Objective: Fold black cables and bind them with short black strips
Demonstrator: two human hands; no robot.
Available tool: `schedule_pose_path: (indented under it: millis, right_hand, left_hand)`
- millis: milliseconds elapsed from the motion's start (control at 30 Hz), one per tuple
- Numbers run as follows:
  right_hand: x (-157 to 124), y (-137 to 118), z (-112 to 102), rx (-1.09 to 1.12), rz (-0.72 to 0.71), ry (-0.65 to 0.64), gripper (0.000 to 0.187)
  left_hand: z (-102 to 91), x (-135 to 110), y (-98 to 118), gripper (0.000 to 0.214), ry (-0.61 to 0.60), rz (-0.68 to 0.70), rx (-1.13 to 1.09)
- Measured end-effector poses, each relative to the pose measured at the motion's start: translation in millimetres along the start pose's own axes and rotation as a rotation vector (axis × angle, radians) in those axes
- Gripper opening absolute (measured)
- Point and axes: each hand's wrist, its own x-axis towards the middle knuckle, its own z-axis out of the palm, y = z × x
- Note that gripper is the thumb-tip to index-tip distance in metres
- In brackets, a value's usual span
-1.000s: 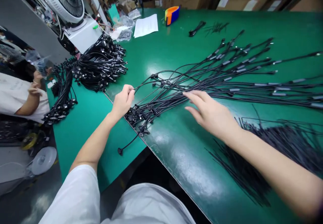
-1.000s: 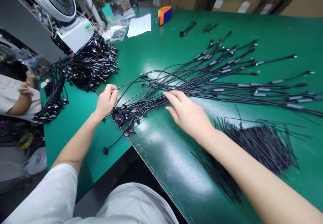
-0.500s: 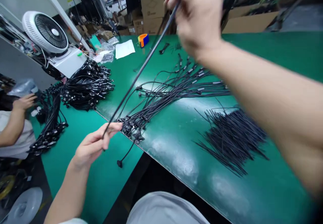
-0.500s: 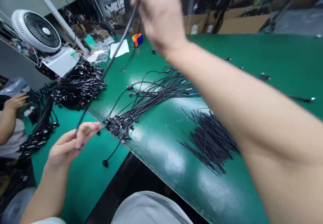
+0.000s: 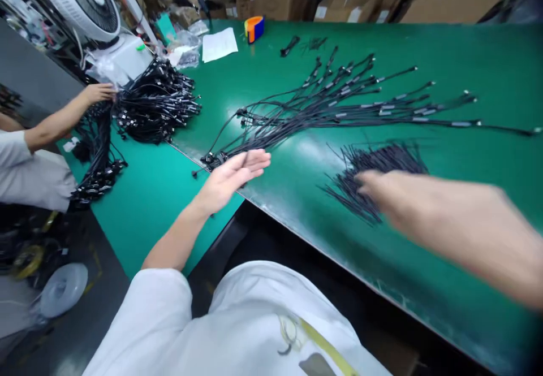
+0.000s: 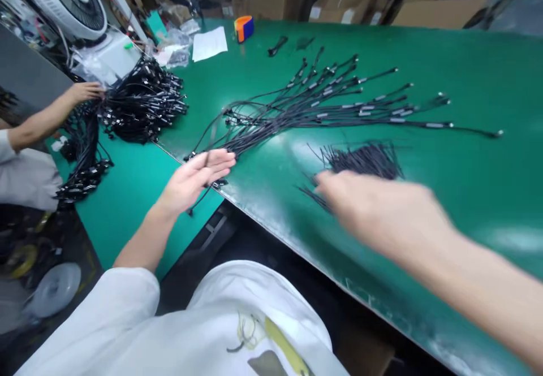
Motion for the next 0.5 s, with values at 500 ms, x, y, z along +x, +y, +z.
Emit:
schedule_pose_path:
  millis: [500]
  right_hand:
    - [-111,24,-16,0.054,0.160,-0.105,0.044]
  left_hand:
    - [58.6,-13,-5,0.029,-0.329,-0.463,-0.514]
